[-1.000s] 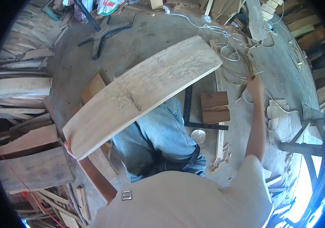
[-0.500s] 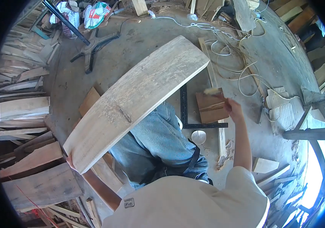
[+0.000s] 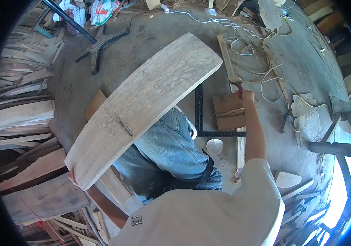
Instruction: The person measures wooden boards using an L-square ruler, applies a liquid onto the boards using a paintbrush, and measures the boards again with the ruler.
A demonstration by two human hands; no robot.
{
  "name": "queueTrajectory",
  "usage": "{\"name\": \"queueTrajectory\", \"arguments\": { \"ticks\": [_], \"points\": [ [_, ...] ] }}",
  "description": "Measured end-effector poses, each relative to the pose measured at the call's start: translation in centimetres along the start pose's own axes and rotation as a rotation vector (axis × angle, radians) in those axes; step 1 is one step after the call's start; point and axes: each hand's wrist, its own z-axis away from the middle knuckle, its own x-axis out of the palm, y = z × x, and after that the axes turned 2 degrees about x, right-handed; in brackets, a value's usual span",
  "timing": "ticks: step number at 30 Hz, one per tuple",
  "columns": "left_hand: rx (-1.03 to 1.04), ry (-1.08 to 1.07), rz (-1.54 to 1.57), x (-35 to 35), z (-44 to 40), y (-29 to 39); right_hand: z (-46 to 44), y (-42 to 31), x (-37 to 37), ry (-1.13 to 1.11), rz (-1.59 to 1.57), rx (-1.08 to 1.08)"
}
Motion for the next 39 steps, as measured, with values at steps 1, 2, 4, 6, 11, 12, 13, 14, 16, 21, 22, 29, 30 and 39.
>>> {"name": "queueTrajectory", "arguments": {
  "ticks": [1, 2, 4, 6, 11, 12, 13, 14, 16, 21, 22, 29, 30, 39],
  "points": [
    [-0.028, -0.046, 0.038, 0.2, 0.3, 0.1, 0.1, 0.8, 0.3, 0.0, 0.003, 0.01],
    [-0.028, -0.036, 0.034, -0.2, 0.4, 0.2, 0.2, 1.7, 0.7, 0.085, -0.168, -0.053],
    [0.103, 0.17, -0.056, -1.6, 0.7, 0.0, 0.7, 3.3, 1.0, 0.166, -0.328, -0.111],
    [0.087, 0.141, -0.037, -1.1, 0.7, 0.1, 1.3, 5.5, 1.3, 0.349, 0.463, -0.286],
    [0.0, -0.04, 0.09, -0.5, 0.5, 0.1, 9.7, 13.9, 3.9, -0.291, 1.258, -0.705],
    [0.032, 0.042, 0.039, -1.4, 0.4, 0.1, 11.2, 14.6, 4.3, -0.45, 1.379, -0.569],
    [0.067, 0.125, -0.012, -2.0, 0.5, 0.1, 10.4, 17.3, 3.7, -0.462, 1.421, -0.532],
    [0.079, 0.135, -0.012, -1.2, 0.8, -0.1, 9.1, 20.1, 3.3, -0.479, 1.464, -0.497],
    [0.084, 0.116, 0.013, 1.1, 0.8, -0.5, 10.9, 20.3, 4.9, -0.452, 1.791, -0.327],
    [0.089, 0.115, 0.08, 0.5, 1.5, -0.4, 10.4, 22.3, 5.6, -0.308, 1.972, -0.338],
    [0.095, 0.127, 0.072, 0.8, 1.6, -0.5, 10.2, 22.5, 5.6, -0.275, 1.969, -0.368],
    [0.064, 0.041, 0.141, -0.4, 1.5, -0.1, 8.9, 21.3, 2.8, -0.442, 1.817, -0.418],
    [0.056, 0.04, 0.135, -0.2, 1.5, 0.0, 9.4, 20.2, 2.6, -0.462, 1.791, -0.478],
    [0.129, 0.202, -0.021, 0.0, 1.2, -0.9, 13.2, 8.8, 7.1, -0.482, 1.603, -0.681]
  ]
}}
